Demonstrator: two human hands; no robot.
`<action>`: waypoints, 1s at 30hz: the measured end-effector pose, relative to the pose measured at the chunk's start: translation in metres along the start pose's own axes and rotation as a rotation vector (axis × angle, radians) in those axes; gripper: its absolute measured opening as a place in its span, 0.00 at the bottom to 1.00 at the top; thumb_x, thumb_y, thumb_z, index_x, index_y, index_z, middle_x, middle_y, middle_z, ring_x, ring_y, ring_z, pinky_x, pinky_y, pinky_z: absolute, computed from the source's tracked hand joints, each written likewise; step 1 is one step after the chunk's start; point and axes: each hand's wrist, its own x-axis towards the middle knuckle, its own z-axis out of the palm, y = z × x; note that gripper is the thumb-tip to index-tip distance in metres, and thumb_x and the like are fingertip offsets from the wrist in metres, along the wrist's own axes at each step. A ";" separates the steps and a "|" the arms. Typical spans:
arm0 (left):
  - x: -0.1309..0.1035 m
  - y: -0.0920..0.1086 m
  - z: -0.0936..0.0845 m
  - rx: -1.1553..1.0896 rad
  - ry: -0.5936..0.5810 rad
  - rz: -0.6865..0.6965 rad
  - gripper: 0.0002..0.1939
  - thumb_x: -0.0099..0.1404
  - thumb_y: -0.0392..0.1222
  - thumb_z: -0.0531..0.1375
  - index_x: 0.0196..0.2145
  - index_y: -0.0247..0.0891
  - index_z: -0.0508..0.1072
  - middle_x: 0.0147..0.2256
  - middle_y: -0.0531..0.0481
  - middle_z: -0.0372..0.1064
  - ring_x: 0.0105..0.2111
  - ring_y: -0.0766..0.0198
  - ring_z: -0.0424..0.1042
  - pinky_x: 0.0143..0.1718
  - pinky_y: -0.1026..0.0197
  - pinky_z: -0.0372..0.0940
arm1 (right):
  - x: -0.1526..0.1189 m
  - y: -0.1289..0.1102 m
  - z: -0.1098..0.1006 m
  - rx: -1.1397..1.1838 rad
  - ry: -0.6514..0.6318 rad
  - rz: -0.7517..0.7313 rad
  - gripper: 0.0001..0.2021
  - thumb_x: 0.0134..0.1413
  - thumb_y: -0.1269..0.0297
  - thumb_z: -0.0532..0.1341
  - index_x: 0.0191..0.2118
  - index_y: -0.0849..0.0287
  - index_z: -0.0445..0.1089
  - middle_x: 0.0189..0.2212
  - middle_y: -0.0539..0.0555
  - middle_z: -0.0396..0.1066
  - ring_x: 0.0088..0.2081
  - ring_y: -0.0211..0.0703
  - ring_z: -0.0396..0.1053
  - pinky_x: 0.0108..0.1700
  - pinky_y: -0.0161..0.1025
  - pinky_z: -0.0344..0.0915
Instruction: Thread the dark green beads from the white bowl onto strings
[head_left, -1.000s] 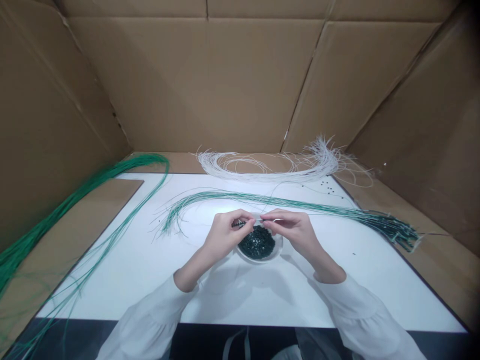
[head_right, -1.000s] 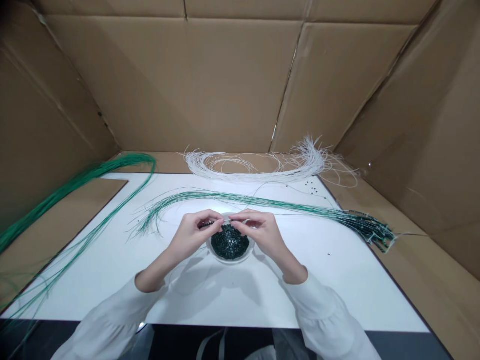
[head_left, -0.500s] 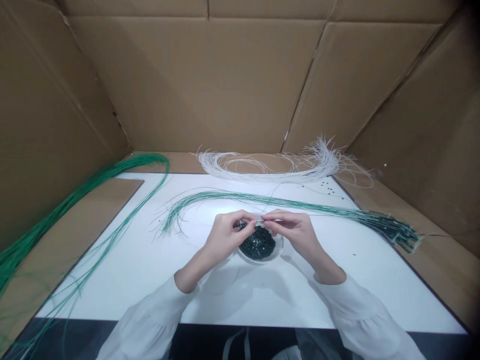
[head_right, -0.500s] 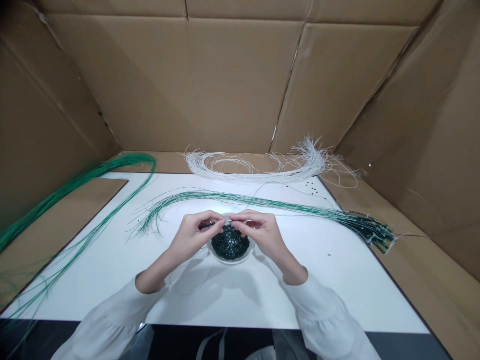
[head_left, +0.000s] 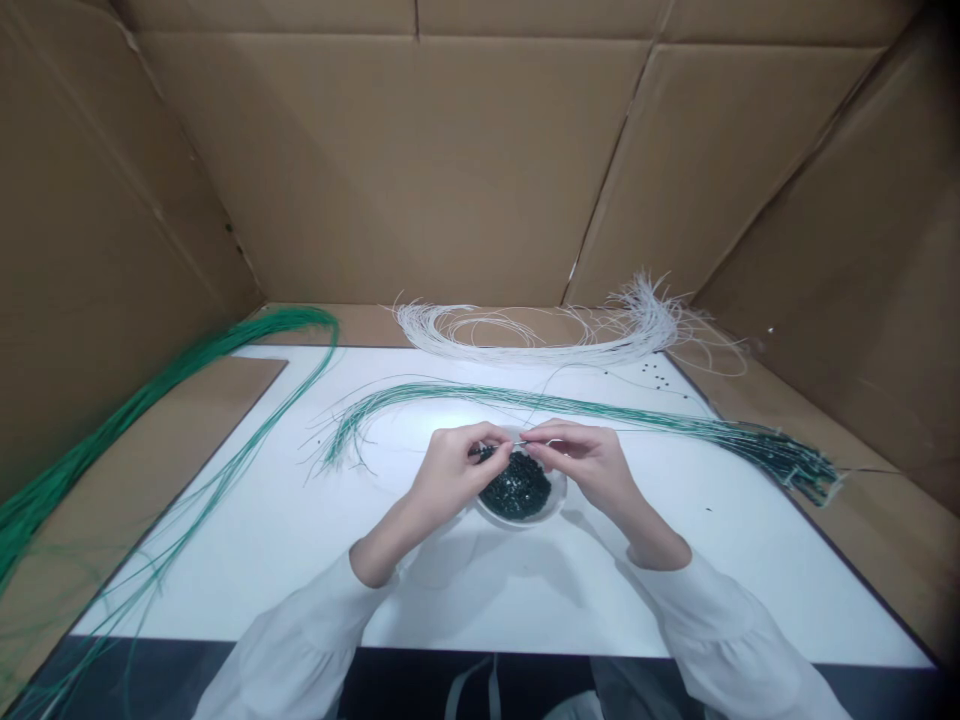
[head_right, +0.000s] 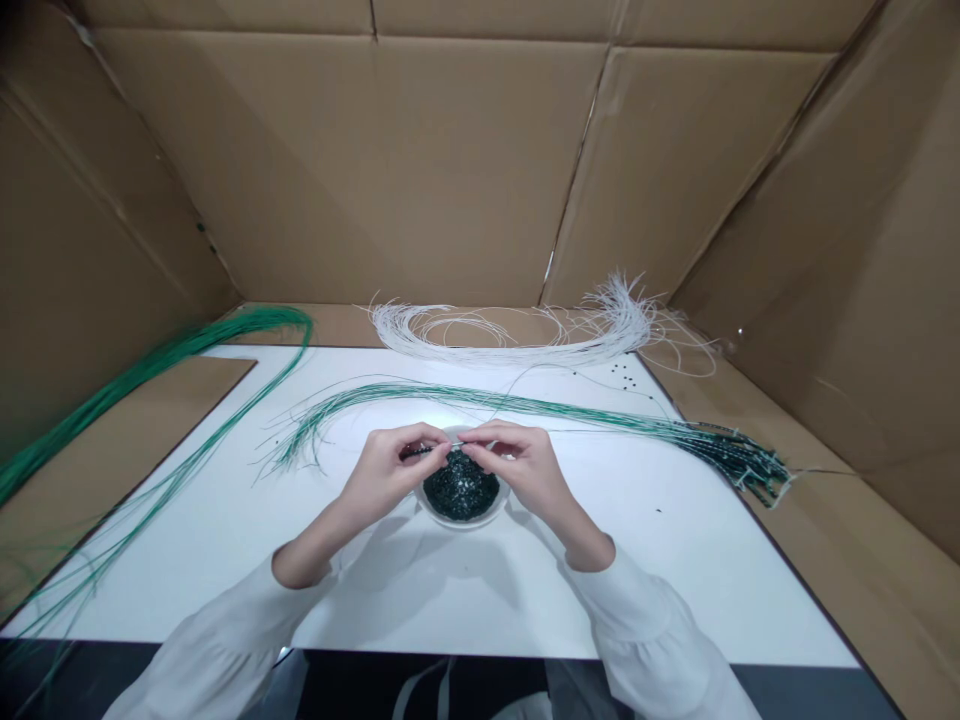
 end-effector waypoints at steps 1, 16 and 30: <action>0.000 0.000 0.000 0.015 0.000 0.000 0.07 0.58 0.37 0.55 0.31 0.36 0.74 0.28 0.52 0.72 0.28 0.69 0.69 0.29 0.71 0.60 | 0.000 0.000 0.000 -0.046 -0.013 -0.018 0.06 0.47 0.67 0.62 0.33 0.56 0.75 0.30 0.53 0.72 0.28 0.37 0.67 0.25 0.31 0.63; 0.009 -0.007 -0.007 -0.362 0.142 -0.295 0.14 0.58 0.47 0.54 0.34 0.34 0.70 0.21 0.52 0.68 0.20 0.72 0.58 0.24 0.69 0.53 | 0.009 -0.001 0.011 -0.812 -0.496 0.039 0.11 0.40 0.76 0.62 0.35 0.62 0.69 0.33 0.55 0.67 0.32 0.42 0.66 0.34 0.36 0.63; 0.011 -0.004 -0.004 -0.495 -0.011 -0.303 0.11 0.56 0.44 0.56 0.26 0.33 0.72 0.21 0.53 0.63 0.18 0.74 0.53 0.21 0.68 0.48 | 0.006 0.005 0.027 -1.098 -0.511 -0.007 0.09 0.44 0.77 0.54 0.19 0.61 0.66 0.19 0.51 0.65 0.21 0.37 0.59 0.23 0.33 0.48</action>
